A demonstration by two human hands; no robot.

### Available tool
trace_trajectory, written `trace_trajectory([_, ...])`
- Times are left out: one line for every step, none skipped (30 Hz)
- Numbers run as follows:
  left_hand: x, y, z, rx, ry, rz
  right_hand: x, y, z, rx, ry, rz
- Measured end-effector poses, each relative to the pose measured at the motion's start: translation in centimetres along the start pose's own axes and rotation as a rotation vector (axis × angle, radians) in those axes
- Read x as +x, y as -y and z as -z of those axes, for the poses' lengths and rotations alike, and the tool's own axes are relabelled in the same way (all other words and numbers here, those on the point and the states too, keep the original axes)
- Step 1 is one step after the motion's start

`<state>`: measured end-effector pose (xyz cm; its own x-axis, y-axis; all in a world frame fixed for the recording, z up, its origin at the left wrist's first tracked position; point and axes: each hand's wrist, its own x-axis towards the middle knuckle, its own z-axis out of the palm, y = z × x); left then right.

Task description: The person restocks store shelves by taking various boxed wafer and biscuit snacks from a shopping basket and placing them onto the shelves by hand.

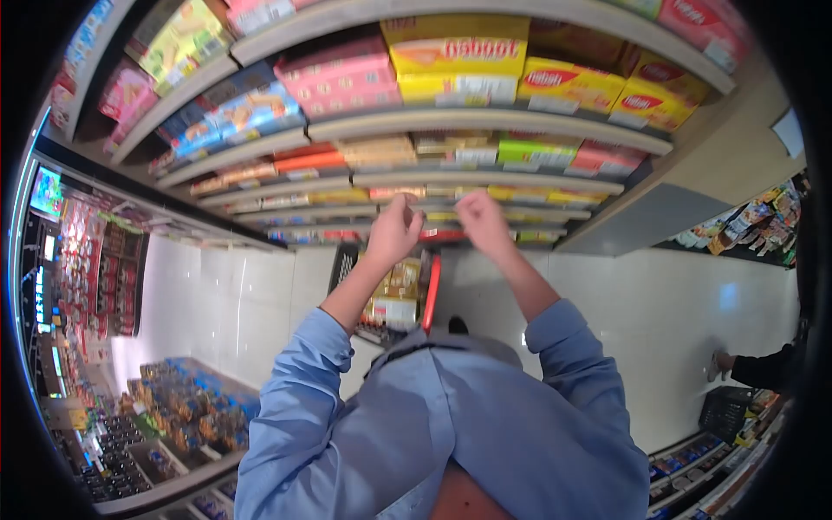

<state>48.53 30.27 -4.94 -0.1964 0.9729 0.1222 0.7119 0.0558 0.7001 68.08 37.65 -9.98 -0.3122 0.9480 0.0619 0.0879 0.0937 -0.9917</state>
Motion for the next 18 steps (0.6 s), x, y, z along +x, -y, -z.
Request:
trace_trajectory([-3.1,3.9,-2.1,0.004,0.054,0.028,-3.2,-3.0,-2.0,0.038,0.204,-0.048])
trace_trajectory([-6.3,6.6,-3.2,0.045,0.128,0.171,-6.4,-5.4,-3.4,0.040,0.374,-0.165])
trace_trajectory([-9.7,9.3,-3.8,0.087,0.203,0.309,-9.1,-6.6,-4.1,-0.111,0.627,-0.327])
trace_trajectory([-13.2,12.7,-4.2,0.118,0.241,0.430,-11.5,-9.3,-4.4,-0.191,0.866,-0.235])
trace_trajectory([-16.9,16.6,-4.2,0.151,0.275,0.547,-13.0,-7.9,-3.9,-0.167,1.060,-0.253])
trace_trajectory([-21.0,21.0,-3.9,0.190,0.269,0.649,-13.9,-7.3,-3.5,-0.184,1.118,-0.370])
trace_trajectory([-24.7,23.4,-2.0,0.216,0.273,0.700,-14.7,-7.1,-3.1,-0.203,1.172,-0.484])
trace_trajectory([-28.3,26.0,0.0,0.309,0.329,0.839,-14.9,-6.8,-2.7,-0.183,1.082,-0.534])
trace_trajectory([-32.7,30.1,1.8,0.404,0.344,0.860,-14.7,-6.6,-2.1,-0.168,0.988,-0.581])
trace_trajectory([-36.5,34.2,3.9,0.445,0.408,0.932,-14.3,-6.7,-1.7,-0.158,0.891,-0.625])
trace_trajectory([-38.9,36.7,5.2,0.487,0.472,1.001,-14.0,-7.3,-1.5,-0.198,0.740,-0.650])
trace_trajectory([-38.1,35.3,6.6,0.348,0.518,1.239,-13.5,-7.8,-1.5,-0.237,0.589,-0.669])
trace_trajectory([-37.2,33.9,8.4,0.201,0.561,1.473,-12.9,-7.9,-1.6,-0.232,0.502,-0.686])
trace_trajectory([-37.8,34.7,8.9,0.159,0.562,1.442,-12.2,-7.6,-1.9,-0.225,0.411,-0.700])
trace_trajectory([-39.1,36.5,8.0,0.163,0.491,1.325,-11.8,-7.0,-2.5,-0.218,0.315,-0.713])
trace_trajectory([-40.7,38.9,6.5,0.165,0.422,1.203,-11.6,-6.0,-3.6,-0.169,0.278,-0.704])
trace_trajectory([-41.7,40.8,5.6,0.162,0.353,1.079,-11.4,-5.0,-4.8,-0.123,0.239,-0.694])
trace_trajectory([-41.1,41.2,4.9,0.137,0.388,1.022,-11.5,-4.2,-6.2,-0.081,0.200,-0.685])
